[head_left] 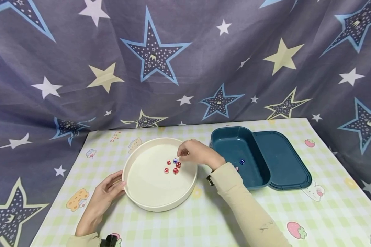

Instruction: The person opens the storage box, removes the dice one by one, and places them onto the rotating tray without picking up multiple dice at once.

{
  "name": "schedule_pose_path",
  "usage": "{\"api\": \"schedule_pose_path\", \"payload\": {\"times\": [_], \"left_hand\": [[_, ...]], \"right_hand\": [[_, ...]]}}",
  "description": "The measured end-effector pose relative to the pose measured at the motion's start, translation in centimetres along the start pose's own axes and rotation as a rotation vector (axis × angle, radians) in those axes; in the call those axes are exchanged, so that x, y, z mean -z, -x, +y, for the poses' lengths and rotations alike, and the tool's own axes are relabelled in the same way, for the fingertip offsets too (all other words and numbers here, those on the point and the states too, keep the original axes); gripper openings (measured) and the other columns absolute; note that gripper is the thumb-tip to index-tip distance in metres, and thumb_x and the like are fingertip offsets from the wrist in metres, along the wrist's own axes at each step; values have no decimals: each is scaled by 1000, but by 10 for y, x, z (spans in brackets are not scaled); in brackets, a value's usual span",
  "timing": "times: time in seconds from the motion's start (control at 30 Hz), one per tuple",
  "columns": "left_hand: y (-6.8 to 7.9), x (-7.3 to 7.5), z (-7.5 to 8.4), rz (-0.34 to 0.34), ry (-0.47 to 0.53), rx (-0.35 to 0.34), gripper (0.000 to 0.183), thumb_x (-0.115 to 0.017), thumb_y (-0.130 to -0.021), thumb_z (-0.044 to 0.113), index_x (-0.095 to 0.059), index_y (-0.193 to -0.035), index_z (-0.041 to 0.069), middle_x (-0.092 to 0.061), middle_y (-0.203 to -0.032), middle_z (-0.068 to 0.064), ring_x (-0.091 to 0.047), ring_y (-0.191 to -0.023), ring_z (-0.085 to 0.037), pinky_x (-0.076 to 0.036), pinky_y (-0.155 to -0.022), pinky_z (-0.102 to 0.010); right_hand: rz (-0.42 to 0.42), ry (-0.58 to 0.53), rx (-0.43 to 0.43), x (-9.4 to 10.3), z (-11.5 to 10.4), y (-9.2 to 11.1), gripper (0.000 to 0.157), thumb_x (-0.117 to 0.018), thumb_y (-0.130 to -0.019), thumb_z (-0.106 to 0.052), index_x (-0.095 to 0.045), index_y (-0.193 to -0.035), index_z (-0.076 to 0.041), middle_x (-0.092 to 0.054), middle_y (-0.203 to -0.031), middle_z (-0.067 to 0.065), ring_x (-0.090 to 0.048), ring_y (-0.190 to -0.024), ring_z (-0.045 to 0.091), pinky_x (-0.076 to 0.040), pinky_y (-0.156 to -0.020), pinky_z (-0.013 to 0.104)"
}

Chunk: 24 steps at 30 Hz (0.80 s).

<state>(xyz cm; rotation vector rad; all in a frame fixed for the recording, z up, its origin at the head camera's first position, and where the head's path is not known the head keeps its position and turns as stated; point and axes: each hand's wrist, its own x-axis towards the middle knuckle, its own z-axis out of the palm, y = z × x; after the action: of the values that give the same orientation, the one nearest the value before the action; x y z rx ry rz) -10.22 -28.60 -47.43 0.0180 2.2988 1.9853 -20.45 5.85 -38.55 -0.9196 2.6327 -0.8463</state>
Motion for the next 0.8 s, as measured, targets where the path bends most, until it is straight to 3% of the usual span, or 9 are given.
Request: {"api": "schedule_pose_path", "payload": {"times": [0.3, 0.5, 0.8], "left_hand": [[0, 0, 1, 0, -6, -2, 61, -63, -99, 16, -36, -148, -6, -52, -136, -9, -62, -112, -1, -58, -93, -23], [2, -1, 3, -4, -4, 11, 62, -64, -99, 17, -34, -148, -7, -54, -132, -2, -63, -111, 0, -58, -93, -22], [1, -1, 2, -6, 4, 2, 61, -63, -99, 16, -35, -148, -7, -53, -134, -4, -62, -113, 0, -58, -93, -23]], "right_hand": [[21, -12, -36, 11, 8, 14, 7, -69, -93, -10, -74, -98, -6, -71, -95, 2, -63, -87, 13, -57, -80, 25], [37, -36, -76, 15, 14, 23, 12, -69, -94, -12, -74, -103, -5, -71, -98, 2, -64, -90, 14, -58, -81, 25], [81, -54, -60, 23, 23, 38, 14, -69, -94, -10, -74, -105, -3, -72, -98, 5, -66, -90, 16, -60, -80, 26]]}}
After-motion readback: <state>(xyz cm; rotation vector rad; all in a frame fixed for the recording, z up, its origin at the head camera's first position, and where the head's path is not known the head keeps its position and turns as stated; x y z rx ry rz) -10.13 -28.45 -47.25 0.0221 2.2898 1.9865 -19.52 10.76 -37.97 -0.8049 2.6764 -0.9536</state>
